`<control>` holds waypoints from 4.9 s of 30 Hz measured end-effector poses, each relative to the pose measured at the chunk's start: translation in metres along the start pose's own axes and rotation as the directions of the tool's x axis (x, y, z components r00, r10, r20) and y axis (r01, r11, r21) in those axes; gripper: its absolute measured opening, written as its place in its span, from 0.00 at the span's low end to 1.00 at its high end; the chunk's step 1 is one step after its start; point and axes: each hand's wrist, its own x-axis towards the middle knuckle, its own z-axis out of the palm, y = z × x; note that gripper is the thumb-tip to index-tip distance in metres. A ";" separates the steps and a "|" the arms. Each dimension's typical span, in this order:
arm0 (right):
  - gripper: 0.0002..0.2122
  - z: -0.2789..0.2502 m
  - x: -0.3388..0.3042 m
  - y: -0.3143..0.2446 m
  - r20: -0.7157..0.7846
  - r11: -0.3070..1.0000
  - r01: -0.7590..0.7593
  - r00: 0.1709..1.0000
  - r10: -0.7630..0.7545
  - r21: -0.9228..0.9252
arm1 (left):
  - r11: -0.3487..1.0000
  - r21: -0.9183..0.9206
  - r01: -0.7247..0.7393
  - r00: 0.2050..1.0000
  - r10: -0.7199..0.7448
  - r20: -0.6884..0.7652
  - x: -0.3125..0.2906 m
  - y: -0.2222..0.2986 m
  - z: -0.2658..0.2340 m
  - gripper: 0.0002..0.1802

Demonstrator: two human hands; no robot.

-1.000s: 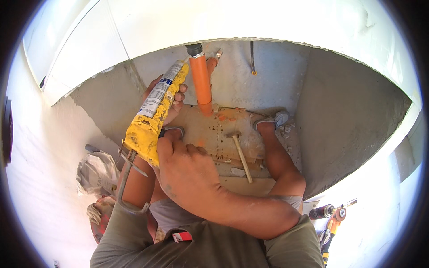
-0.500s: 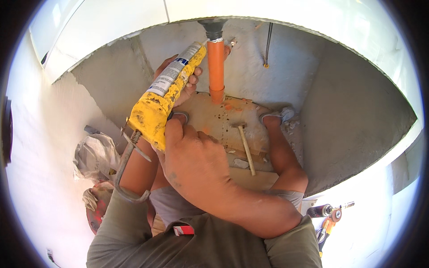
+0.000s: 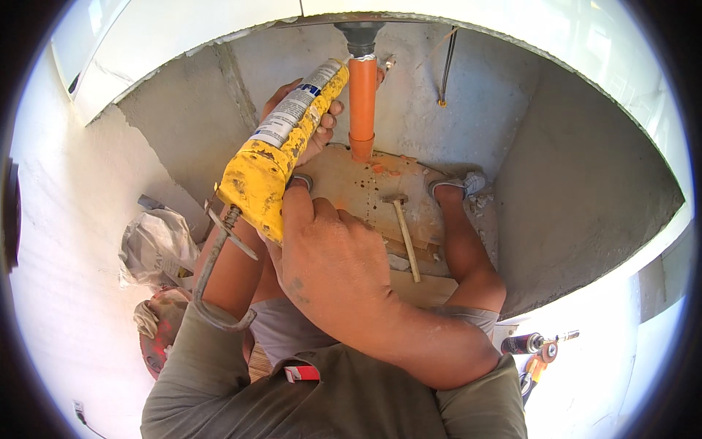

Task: The person cleans a pipe joint with a cloth, wraps a rope around the joint, and applies sealant with a caulking gun. The person then smooths the sealant around the joint with a tool.

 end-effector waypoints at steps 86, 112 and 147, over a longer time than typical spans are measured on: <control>0.35 0.085 -0.121 0.219 0.780 0.928 -0.197 0.611 -0.135 0.315 | 0.858 0.510 0.057 0.501 0.418 -0.758 -0.074 -0.199 -0.087 0.15; 0.32 0.311 -0.120 0.262 0.587 0.697 -0.657 0.454 0.670 -0.287 | -0.017 0.229 0.973 0.180 0.673 -0.717 -0.518 -0.042 0.049 0.14; 0.24 0.268 -0.122 0.322 0.547 0.929 -0.342 0.755 0.361 -0.142 | -0.466 0.461 0.755 0.602 0.216 -0.769 -0.542 -0.188 -0.153 0.22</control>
